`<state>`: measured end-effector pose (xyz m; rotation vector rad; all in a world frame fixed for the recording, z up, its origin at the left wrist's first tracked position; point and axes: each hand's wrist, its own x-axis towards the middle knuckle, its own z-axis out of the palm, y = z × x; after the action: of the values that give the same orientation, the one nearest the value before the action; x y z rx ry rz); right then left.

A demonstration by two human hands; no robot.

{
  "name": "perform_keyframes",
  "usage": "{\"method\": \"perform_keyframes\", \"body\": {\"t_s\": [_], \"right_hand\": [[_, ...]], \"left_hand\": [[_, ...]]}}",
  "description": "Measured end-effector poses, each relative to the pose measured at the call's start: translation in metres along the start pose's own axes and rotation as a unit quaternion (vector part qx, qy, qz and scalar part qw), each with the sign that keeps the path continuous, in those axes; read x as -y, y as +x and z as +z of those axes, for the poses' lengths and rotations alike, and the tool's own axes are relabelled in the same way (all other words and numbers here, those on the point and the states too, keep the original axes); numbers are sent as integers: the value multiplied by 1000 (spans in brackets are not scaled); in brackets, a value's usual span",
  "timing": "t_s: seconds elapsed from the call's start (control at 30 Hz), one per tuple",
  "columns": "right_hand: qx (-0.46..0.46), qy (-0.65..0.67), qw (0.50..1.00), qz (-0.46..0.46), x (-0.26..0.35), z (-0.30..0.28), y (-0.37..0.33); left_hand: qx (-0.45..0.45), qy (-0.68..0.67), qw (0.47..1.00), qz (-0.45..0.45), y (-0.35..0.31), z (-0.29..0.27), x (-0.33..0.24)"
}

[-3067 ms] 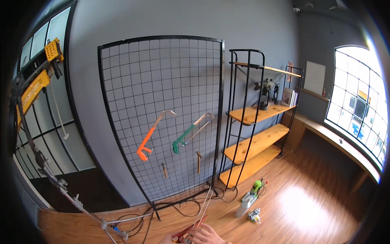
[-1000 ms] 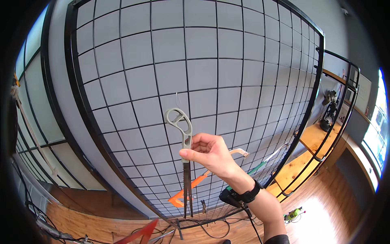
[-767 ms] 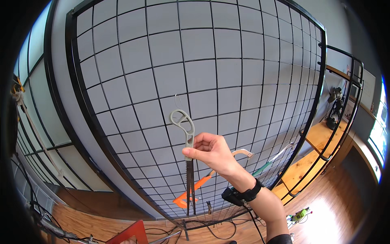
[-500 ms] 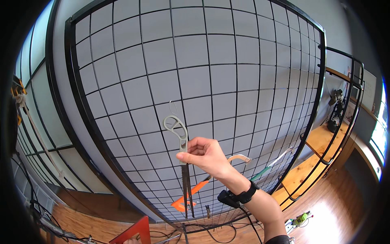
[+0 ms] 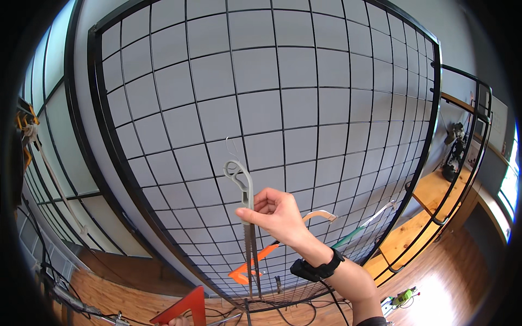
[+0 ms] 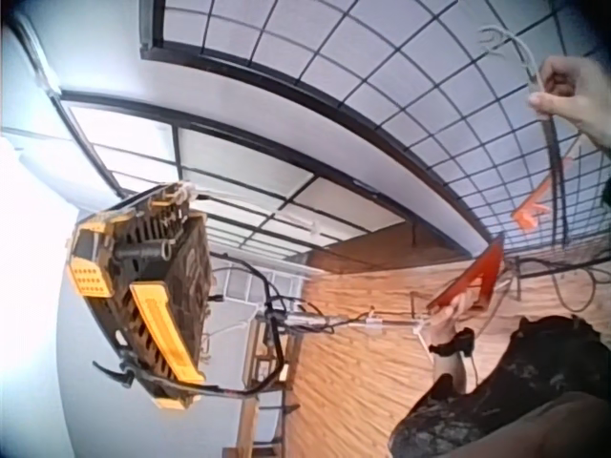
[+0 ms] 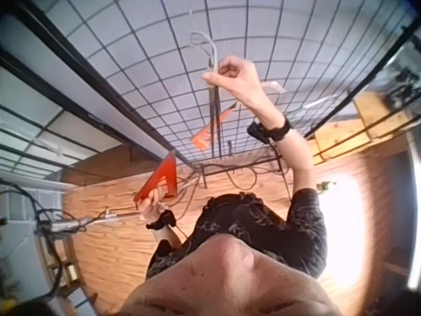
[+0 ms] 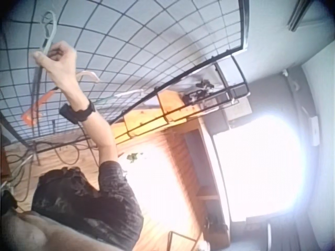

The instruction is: The recorder is hanging various tools, such as pliers and hammers, on a metal grid wall.

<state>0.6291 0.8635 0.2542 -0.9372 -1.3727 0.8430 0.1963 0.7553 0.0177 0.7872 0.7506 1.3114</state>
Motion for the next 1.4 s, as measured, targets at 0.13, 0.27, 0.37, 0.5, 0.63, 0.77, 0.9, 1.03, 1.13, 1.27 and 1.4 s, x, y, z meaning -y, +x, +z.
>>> {"method": "perform_keyframes", "body": {"t_s": [0.13,0.27,0.37,0.5,0.63,0.77,0.9,1.03,1.13,1.27,1.4], "right_hand": [[-4,6,1000,-1,-4,0,-11],[0,89,996,-21,-14,-6,-14],[-1,102,995,-12,-18,-6,-9],[-6,76,997,2,-29,-6,-1],[-33,-20,999,-14,-21,1,-4],[-92,-96,990,-50,-14,5,-9],[-176,-279,916,-228,2,-3,-3],[-169,-288,891,-308,29,3,9],[-152,-315,878,-327,49,11,17],[-131,-364,858,-338,53,18,30],[-109,-382,860,-322,55,19,34]], "left_hand": [[-11,5,1000,3,1,6,-1],[-17,9,1000,3,2,12,-2],[-20,14,1000,3,4,18,-4],[-24,17,1000,3,7,25,-4],[-37,20,999,7,7,30,-6],[-53,19,998,9,6,32,-5],[-66,16,998,8,2,39,-2],[-75,15,997,5,-2,44,-2],[-81,13,997,4,-3,46,-1],[-94,8,996,1,-6,46,3],[-110,0,994,-3,-14,48,4]]}}
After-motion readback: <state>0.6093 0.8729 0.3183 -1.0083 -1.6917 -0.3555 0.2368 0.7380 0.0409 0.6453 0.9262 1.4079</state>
